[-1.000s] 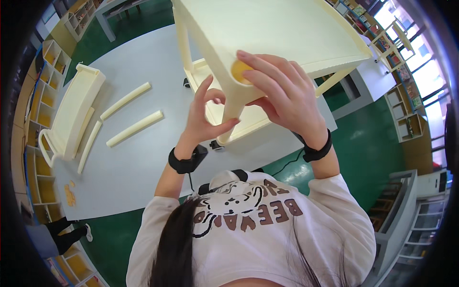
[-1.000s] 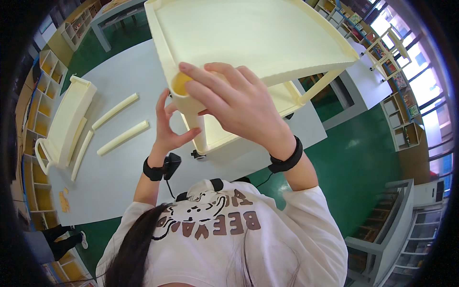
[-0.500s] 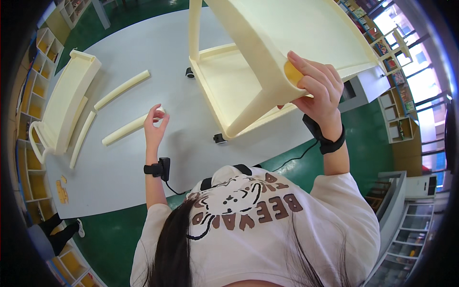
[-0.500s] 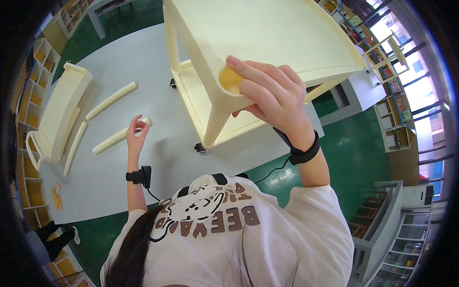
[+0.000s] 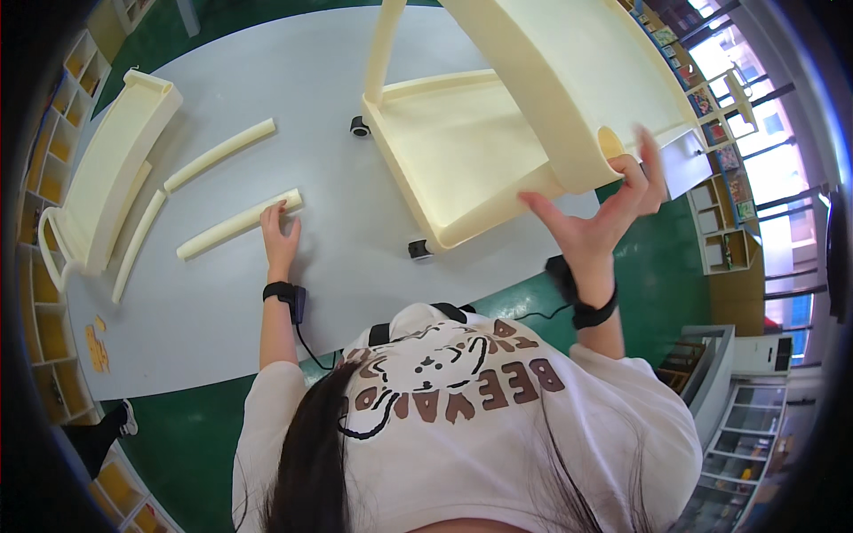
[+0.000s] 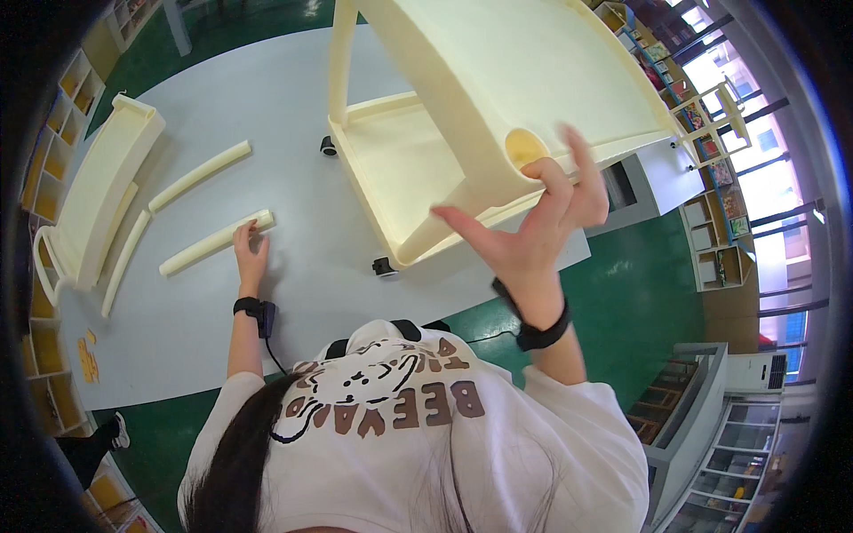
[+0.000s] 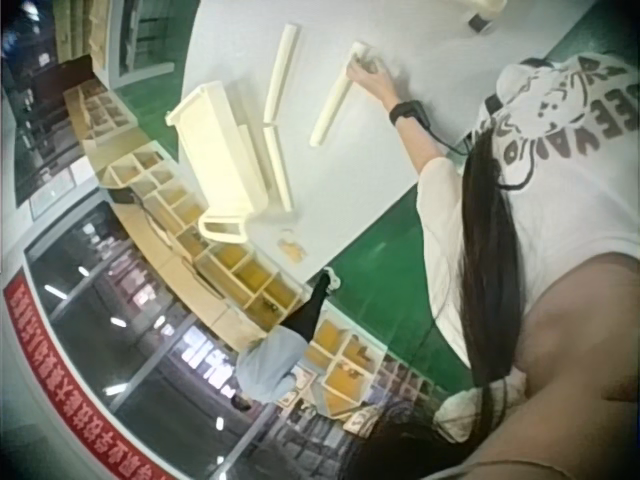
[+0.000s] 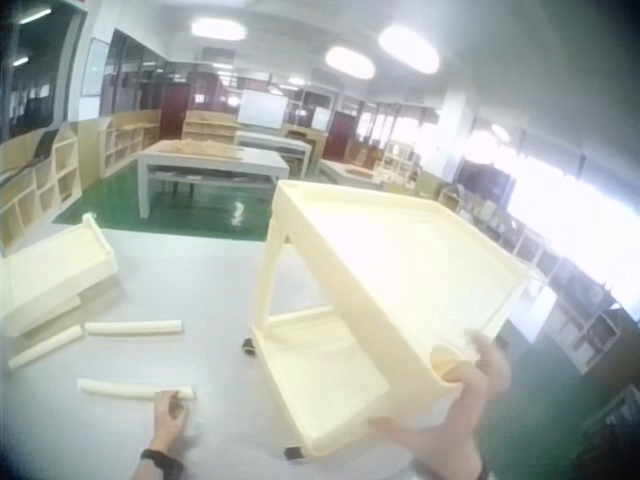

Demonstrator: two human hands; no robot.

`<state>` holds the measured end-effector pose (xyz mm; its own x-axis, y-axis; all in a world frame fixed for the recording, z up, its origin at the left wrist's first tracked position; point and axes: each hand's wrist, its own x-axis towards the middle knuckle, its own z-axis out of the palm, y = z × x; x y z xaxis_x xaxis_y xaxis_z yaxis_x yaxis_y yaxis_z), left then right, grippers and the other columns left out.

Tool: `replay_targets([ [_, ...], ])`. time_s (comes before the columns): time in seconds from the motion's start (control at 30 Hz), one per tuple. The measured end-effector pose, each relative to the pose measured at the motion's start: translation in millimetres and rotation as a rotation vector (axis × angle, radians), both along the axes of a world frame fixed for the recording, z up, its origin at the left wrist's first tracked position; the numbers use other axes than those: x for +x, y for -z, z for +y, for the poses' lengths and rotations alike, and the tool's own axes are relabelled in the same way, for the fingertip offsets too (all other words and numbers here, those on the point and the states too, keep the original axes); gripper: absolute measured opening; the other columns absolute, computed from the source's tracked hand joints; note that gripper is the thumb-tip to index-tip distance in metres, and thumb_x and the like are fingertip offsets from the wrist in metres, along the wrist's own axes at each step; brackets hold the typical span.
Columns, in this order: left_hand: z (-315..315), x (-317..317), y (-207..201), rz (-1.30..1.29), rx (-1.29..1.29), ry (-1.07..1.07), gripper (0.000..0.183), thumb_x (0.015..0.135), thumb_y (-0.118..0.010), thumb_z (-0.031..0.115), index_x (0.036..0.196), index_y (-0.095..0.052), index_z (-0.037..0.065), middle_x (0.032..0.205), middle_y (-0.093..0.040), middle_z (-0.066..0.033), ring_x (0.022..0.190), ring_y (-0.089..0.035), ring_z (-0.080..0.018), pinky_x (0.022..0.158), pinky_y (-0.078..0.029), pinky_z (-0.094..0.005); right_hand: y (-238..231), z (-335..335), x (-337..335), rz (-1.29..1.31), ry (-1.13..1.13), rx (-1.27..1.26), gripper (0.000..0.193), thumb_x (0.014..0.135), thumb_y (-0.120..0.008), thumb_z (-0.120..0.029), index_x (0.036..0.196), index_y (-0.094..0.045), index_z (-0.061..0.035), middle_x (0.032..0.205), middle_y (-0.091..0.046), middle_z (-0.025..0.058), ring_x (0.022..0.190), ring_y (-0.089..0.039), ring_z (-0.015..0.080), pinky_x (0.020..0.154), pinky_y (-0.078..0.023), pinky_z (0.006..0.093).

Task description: Assembling a plastic utility cart by connecting shelves with support poles.

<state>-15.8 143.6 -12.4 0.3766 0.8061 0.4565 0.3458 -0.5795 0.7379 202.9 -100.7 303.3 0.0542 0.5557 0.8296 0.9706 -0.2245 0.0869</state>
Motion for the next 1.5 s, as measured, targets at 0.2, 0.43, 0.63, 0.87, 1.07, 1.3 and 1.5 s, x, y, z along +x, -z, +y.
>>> replay_targets([
  [0.2, 0.2, 3.6, -1.0, -0.019, -0.147, -0.024, 0.039, 0.069, -0.055, 0.006, 0.106, -0.047, 0.003, 0.083, -0.048, -0.0071, 0.079, -0.046, -0.0198, 0.074, -0.039, -0.0297, 17.0, 15.4, -21.2, 0.250, 0.274, 0.254, 0.078, 0.047, -0.080, -0.028, 0.108, -0.035, -0.0067, 0.107, -0.019, 0.0127, 0.100, -0.021, 0.0273, 0.078, -0.030, 0.0346],
  [0.43, 7.0, 11.7, -4.3, 0.058, -0.301, -0.035, 0.051, 0.072, -0.053, 0.007, 0.121, -0.038, 0.013, 0.071, -0.045, -0.0031, 0.065, -0.045, -0.0121, 0.061, -0.039, -0.0246, 20.4, 14.0, -16.2, 0.385, 0.096, 0.320, 0.077, 0.052, -0.072, -0.008, 0.115, -0.028, -0.0066, 0.121, -0.016, 0.0169, 0.105, -0.032, 0.0278, 0.078, -0.041, 0.0366],
  [0.63, 11.1, 28.7, -20.6, 0.185, -0.389, -0.065, 0.052, 0.071, -0.054, 0.014, 0.121, -0.038, 0.014, 0.067, -0.047, -0.0046, 0.059, -0.047, -0.0172, 0.057, -0.041, -0.0304, 15.2, 6.6, -18.4, 0.479, 0.030, 0.292, 0.074, 0.054, -0.069, -0.001, 0.114, -0.027, -0.0078, 0.125, -0.021, 0.0184, 0.114, -0.030, 0.0287, 0.077, -0.046, 0.0354],
  [0.87, 41.6, 76.9, -3.0, 0.052, -0.111, 0.101, 0.041, 0.067, -0.060, 0.019, 0.105, -0.049, 0.007, 0.081, -0.049, -0.0066, 0.072, -0.048, -0.0179, 0.061, -0.041, -0.0284, 26.6, 18.5, -19.2, 0.524, -0.147, 0.340, 0.081, 0.054, -0.069, 0.001, 0.117, -0.018, -0.0086, 0.125, -0.018, 0.0138, 0.109, -0.033, 0.0253, 0.083, -0.042, 0.0360],
  [1.07, 70.3, 157.0, -70.4, -0.256, -0.287, 0.245, 0.065, 0.067, -0.067, 0.024, 0.121, -0.034, 0.010, 0.113, -0.043, -0.0084, 0.101, -0.042, -0.0196, 0.077, -0.039, -0.0341, 33.7, 31.8, -16.4, 0.334, -0.066, 0.367, 0.075, 0.053, -0.062, 0.001, 0.115, -0.021, -0.0091, 0.120, -0.021, 0.0211, 0.107, -0.028, 0.0335, 0.082, -0.033, 0.0394],
  [1.3, 95.5, 223.5, -159.4, -0.351, -0.282, 0.536, 0.069, 0.066, -0.066, 0.028, 0.122, -0.032, 0.007, 0.113, -0.044, -0.0133, 0.103, -0.043, -0.0225, 0.083, -0.036, -0.0332, 33.7, 28.0, -12.5, 0.291, -0.040, 0.360, 0.075, 0.052, -0.062, 0.001, 0.114, -0.020, -0.0085, 0.120, -0.022, 0.0206, 0.106, -0.029, 0.0325, 0.081, -0.034, 0.0376],
  [1.5, 92.5, 223.6, -148.6, -0.337, -0.481, 0.691, 0.035, 0.072, -0.063, 0.020, 0.099, -0.050, 0.003, 0.080, -0.052, -0.0009, 0.074, -0.046, -0.0096, 0.067, -0.040, -0.0250, 37.6, 9.4, -8.6, 0.190, 0.058, 0.315, 0.084, 0.050, -0.064, -0.004, 0.117, -0.014, -0.0087, 0.119, -0.024, 0.0190, 0.108, -0.030, 0.0306, 0.087, -0.031, 0.0409],
])
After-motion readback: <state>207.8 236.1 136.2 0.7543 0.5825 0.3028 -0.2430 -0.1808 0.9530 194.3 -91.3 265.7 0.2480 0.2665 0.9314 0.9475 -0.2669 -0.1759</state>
